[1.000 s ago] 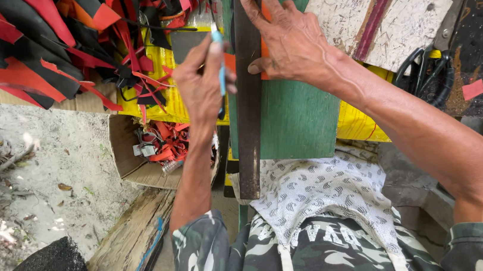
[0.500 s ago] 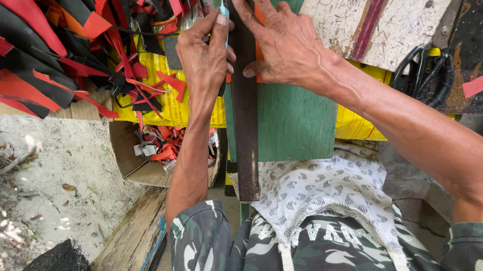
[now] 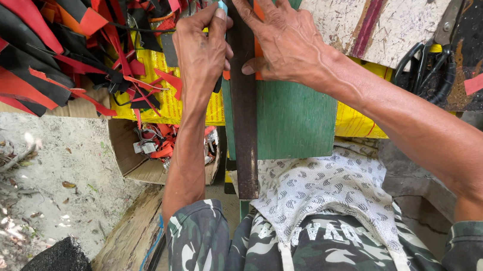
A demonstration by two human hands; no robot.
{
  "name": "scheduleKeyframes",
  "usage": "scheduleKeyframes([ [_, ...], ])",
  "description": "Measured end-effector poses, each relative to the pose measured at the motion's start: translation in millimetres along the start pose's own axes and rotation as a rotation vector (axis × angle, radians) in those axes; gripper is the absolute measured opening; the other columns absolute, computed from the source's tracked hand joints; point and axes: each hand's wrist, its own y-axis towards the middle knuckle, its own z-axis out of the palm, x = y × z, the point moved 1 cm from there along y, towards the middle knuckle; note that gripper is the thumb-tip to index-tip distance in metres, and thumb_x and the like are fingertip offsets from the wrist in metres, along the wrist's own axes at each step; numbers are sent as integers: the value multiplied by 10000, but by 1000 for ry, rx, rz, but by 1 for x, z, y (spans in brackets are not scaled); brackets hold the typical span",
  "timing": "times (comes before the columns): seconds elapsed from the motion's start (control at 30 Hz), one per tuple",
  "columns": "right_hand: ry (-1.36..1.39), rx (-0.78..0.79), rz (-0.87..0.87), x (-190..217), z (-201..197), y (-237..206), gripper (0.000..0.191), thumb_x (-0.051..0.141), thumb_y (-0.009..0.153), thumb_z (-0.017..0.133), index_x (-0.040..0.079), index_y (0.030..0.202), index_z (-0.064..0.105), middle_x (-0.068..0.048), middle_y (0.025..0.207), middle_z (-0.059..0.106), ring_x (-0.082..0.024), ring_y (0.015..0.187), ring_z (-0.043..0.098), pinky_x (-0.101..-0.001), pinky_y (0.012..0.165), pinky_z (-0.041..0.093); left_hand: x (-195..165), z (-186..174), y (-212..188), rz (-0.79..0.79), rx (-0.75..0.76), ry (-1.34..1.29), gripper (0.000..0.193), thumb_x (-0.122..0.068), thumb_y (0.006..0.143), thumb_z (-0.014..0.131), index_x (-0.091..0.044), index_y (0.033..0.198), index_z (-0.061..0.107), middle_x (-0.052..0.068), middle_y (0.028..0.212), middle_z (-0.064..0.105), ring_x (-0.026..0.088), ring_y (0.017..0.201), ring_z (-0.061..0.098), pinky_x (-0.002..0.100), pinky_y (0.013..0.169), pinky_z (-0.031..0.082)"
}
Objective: The person uses a utility knife to cut red and black material strips along a straightedge on a green cutting board. They repeatedly position new strips, cut them, and set the cut pieces aside on the work surface.
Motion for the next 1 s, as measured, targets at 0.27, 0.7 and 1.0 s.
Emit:
scheduleKeyframes([
  [0.27, -19, 19, 1, 2, -3, 2, 1273, 512, 644, 956, 19, 1613, 294, -182, 1623, 184, -433, 966, 615, -514, 635, 569, -10, 0, -4, 48, 19, 64, 348, -233, 1056, 562, 22, 873, 712, 35, 504, 569, 87, 409, 587, 278, 368, 454],
  [0.7, -21, 16, 5, 6, -3, 1, 1314, 528, 652, 956, 32, 1641, 248, -171, 1642, 183, -485, 957, 616, -544, 642, 562, 9, 0, -48, 253, -73, 253, 239, -151, 1034, 568, 50, 1037, 698, 186, 807, 690, 258, 689, 697, 391, 645, 510],
  [1.0, -45, 35, 9, 10, -5, 1, 1299, 541, 703, 929, 26, 1646, 198, -219, 1638, 224, -465, 959, 599, -538, 653, 566, 13, 0, -58, 208, -61, 261, 215, -143, 1032, 578, 42, 1047, 686, 203, 809, 666, 330, 708, 683, 413, 663, 497],
])
